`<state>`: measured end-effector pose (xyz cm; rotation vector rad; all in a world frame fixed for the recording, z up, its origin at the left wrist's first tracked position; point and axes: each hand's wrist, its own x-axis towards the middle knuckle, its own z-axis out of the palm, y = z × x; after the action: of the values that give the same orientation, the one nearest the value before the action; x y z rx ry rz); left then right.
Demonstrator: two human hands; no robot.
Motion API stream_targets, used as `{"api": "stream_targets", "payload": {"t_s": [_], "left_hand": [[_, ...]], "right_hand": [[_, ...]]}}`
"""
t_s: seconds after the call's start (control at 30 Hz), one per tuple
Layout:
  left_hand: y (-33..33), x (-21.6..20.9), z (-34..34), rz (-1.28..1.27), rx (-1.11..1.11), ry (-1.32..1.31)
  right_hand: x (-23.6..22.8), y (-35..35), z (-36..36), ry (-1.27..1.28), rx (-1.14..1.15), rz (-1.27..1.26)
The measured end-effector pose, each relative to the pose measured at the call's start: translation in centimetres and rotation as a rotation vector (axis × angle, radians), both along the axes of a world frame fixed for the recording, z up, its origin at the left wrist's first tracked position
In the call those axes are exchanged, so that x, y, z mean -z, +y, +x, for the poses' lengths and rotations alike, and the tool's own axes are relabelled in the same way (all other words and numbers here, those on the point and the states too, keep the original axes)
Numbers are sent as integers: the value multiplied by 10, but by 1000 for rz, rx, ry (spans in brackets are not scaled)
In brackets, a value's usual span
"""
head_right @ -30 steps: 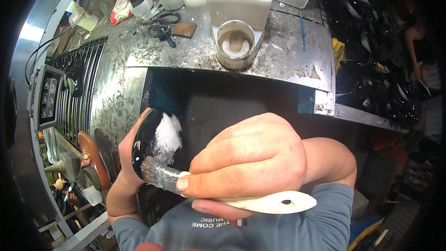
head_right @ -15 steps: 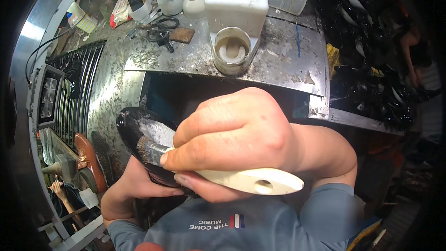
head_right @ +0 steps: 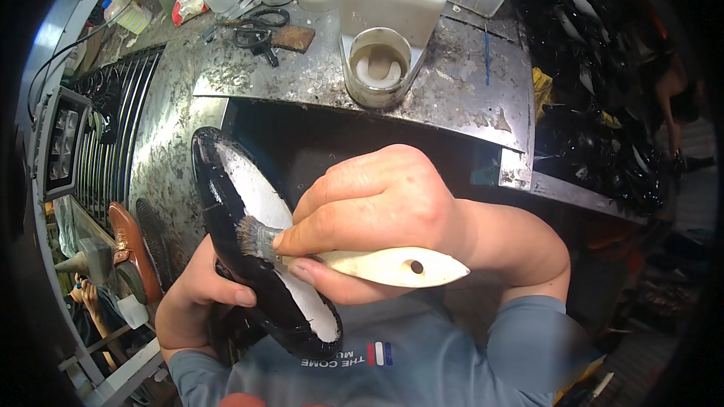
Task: The person repeatedly dips a paintbrush into a container of white paint and applies it to the sole of a black shoe. They hold the shoe in one hand and the brush in the other, working over a metal workbench in a workshop setting.
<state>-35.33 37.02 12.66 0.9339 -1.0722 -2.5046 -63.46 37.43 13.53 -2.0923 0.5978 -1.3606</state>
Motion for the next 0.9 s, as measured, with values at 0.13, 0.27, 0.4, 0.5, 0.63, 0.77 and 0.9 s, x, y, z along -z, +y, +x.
{"api": "stream_targets", "payload": {"t_s": [0.13, 0.27, 0.4, 0.5, 0.63, 0.77, 0.9], "left_hand": [[0, 3, 4, 27, -17, -8], [5, 10, 8, 47, -87, -4], [5, 13, 8, 85, -157, 10], [6, 14, 10, 108, -191, -13], [11, 32, 17, 69, -241, -1], [12, 35, 21, 7, -260, -39], [17, 31, 13, -63, -349, -50]], "right_hand": [[7, 3, 3, -4, -15, 30], [12, 6, 6, -20, -75, 58], [14, 13, 6, -40, -95, 99], [9, 10, 0, -41, -66, 91], [-3, -13, -41, 197, 412, 89], [28, -43, -86, 368, 708, 140], [58, -57, -91, 536, 828, 44]]}}
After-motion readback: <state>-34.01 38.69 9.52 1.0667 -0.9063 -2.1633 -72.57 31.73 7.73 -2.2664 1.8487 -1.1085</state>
